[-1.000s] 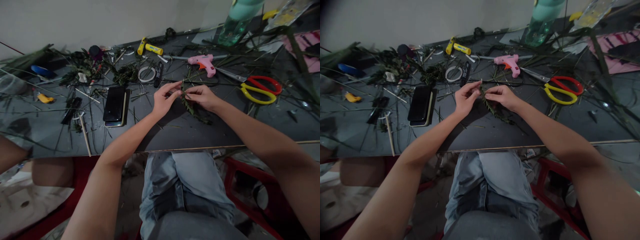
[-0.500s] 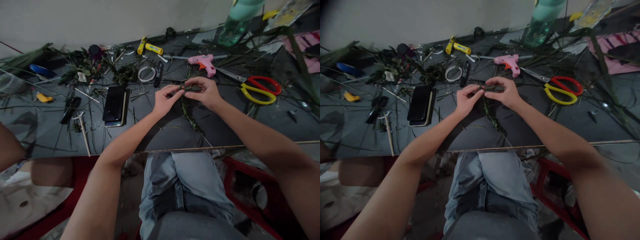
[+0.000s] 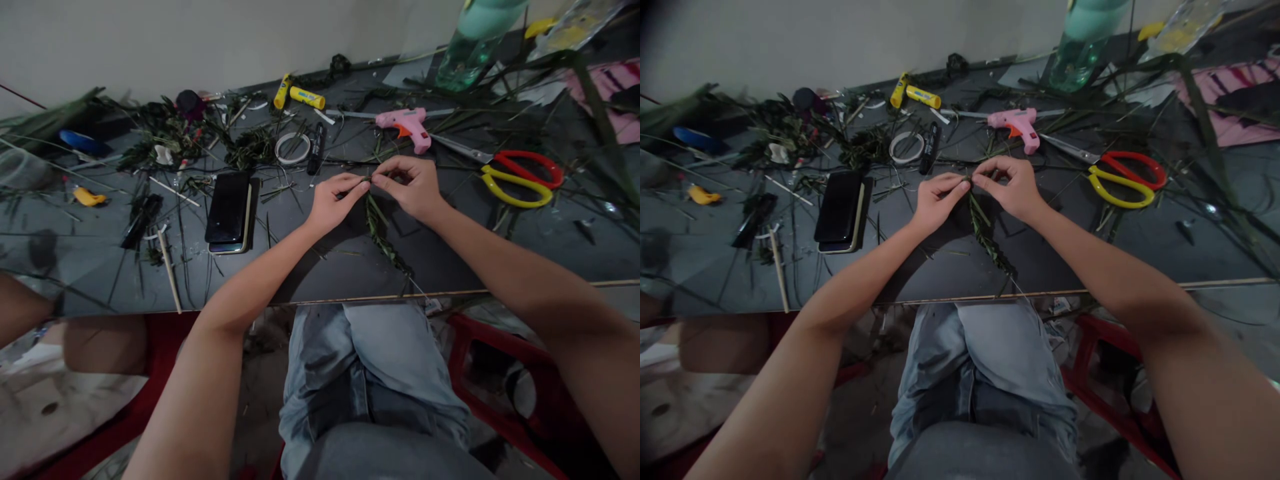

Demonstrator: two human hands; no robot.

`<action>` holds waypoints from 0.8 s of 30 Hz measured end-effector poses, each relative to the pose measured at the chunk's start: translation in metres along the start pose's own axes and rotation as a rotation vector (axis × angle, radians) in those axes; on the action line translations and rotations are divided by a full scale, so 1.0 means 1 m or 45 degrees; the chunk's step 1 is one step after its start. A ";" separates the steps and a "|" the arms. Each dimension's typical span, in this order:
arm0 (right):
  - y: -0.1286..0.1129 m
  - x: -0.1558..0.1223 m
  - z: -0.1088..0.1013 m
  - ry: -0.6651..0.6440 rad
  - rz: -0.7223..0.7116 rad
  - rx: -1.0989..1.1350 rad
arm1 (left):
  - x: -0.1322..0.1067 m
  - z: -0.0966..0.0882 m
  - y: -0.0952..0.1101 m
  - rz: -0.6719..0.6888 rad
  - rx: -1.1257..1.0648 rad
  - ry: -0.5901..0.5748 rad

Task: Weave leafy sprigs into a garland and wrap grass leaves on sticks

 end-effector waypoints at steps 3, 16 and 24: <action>-0.002 0.001 -0.003 -0.035 -0.045 -0.001 | 0.003 0.002 -0.003 0.009 -0.049 -0.086; 0.014 0.005 -0.004 -0.123 -0.048 0.033 | 0.008 0.011 -0.027 -0.298 -0.295 -0.241; 0.007 0.004 -0.002 -0.232 -0.063 0.044 | 0.009 0.012 -0.038 -0.332 -0.319 -0.287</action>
Point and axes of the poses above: each hand's wrist, its own x-axis towards the middle knuckle, its own z-axis out of the palm, y = z × x, the point moved 4 cm from there along x, towards the middle knuckle, and after that the axes turned 12 degrees about -z, right-handed, at the moved point
